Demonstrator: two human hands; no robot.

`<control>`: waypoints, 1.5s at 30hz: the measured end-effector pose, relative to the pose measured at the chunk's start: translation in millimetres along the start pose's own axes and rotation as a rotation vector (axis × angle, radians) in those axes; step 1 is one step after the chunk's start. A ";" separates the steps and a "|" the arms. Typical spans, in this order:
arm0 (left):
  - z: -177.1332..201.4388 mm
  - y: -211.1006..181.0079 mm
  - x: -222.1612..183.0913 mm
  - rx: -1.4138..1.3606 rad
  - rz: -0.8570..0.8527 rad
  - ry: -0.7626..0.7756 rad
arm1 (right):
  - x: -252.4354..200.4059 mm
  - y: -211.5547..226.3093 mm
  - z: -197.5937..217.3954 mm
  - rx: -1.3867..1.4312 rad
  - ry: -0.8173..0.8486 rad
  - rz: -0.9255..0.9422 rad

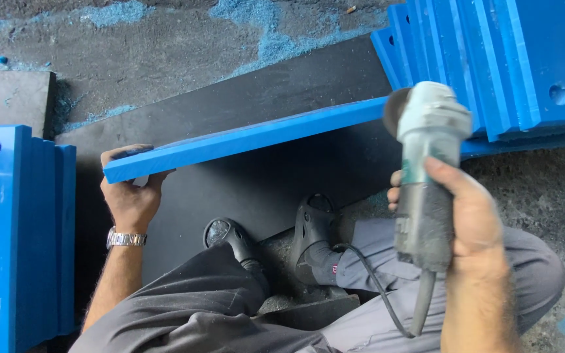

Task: Grinding the edges of blue plastic boards using a hand-held angle grinder to smooth them.

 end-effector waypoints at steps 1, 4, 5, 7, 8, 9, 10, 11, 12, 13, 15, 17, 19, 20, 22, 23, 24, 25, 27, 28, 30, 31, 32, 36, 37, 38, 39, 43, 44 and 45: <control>1.9 -4.1 1.4 0.003 0.000 -0.003 | 4.1 0.5 11.4 0.001 0.004 0.000; 5.1 -12.8 4.9 -0.080 -0.031 -0.017 | 7.7 5.5 49.7 0.045 -0.058 0.098; 3.7 -11.3 7.5 -0.140 -0.041 0.000 | 5.1 9.1 59.3 0.015 -0.078 0.158; 3.5 -7.1 15.9 -0.196 -0.045 0.018 | -0.6 7.8 75.5 -0.017 -0.097 0.210; 3.4 -5.4 21.4 -0.222 -0.051 0.044 | -3.7 4.2 81.0 -0.038 -0.074 0.219; 4.3 -3.9 27.9 -0.246 -0.059 0.071 | -6.7 -0.5 86.2 -0.056 -0.051 0.227; 4.8 -2.4 31.4 -0.239 -0.055 0.074 | -6.5 -6.6 87.9 -0.053 -0.049 0.219; 3.0 3.4 39.2 -0.173 0.013 0.088 | -2.2 -12.8 85.8 -0.020 -0.012 0.190; 2.1 9.5 46.7 -0.108 0.082 0.103 | 1.7 -18.9 83.2 0.013 0.026 0.161; 5.7 7.9 52.4 -0.098 0.083 0.105 | 2.2 -22.9 78.2 0.019 0.029 0.154; 7.7 1.7 65.7 -0.200 0.057 0.145 | 4.6 -33.0 68.9 0.054 0.034 0.095; 15.3 -14.5 86.0 -0.177 -0.006 0.152 | 5.1 -33.6 61.7 0.047 0.035 0.096; 26.1 -37.8 107.2 -0.160 -0.065 0.157 | 2.9 -32.2 58.5 0.034 0.038 0.098; 32.1 -63.7 117.0 -0.152 -0.243 0.181 | 0.8 -29.8 59.1 0.043 0.041 0.111; 41.2 -117.9 135.5 -0.138 -0.424 0.198 | 0.8 -24.6 57.5 0.053 0.053 0.130; 43.0 -153.4 138.6 -0.062 -0.564 0.169 | -0.4 -23.4 57.9 0.070 0.048 0.140; 44.1 -188.1 140.2 0.016 -0.703 0.139 | -1.7 -22.4 58.5 0.086 0.042 0.150; 34.1 -217.7 140.3 0.018 -0.700 0.137 | -2.7 -22.8 58.9 0.085 0.045 0.148; -5.0 -258.5 146.4 0.735 -0.540 0.209 | -4.5 -22.6 60.5 0.100 0.043 0.154; -25.5 -267.0 144.0 0.736 -0.535 0.202 | -4.5 -22.9 61.4 0.096 0.050 0.156; -56.6 -284.0 140.4 0.396 -0.451 0.115 | -7.2 -26.5 63.6 0.114 0.075 0.156; -71.0 -285.1 138.0 0.398 -0.447 0.108 | -7.7 -26.7 64.9 0.111 0.082 0.157; -79.4 -295.7 131.6 0.381 -0.577 -0.013 | -7.9 -26.0 65.8 0.121 0.096 0.162; -126.8 -323.1 112.8 0.382 -0.657 -0.002 | -12.8 -26.0 64.8 0.121 0.064 0.198; -143.2 -323.9 103.3 0.379 -0.661 -0.002 | -13.9 -27.2 66.6 0.123 0.061 0.201; -163.4 -326.5 91.0 0.436 -0.719 0.027 | -15.4 -26.6 69.4 0.091 0.046 0.230; -182.8 -329.3 79.5 0.492 -0.778 0.051 | -16.6 -25.1 71.5 0.058 0.032 0.263; -178.2 -330.3 64.5 0.463 -0.859 0.111 | -24.3 -16.5 72.4 0.017 0.044 0.345; -173.9 -324.4 60.1 0.480 -0.884 0.102 | -27.1 -14.1 72.1 0.013 0.050 0.364; -167.8 -318.5 58.6 0.499 -0.905 0.083 | -27.4 -9.3 70.1 0.006 0.063 0.387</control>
Point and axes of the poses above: each hand's wrist, its own x-axis towards the middle knuckle, its own z-axis out of the back of the hand, y = z × x, the point moved 7 cm from there along x, towards the middle knuckle, and after that the axes turned 5 degrees about z, right-handed, at the moved point
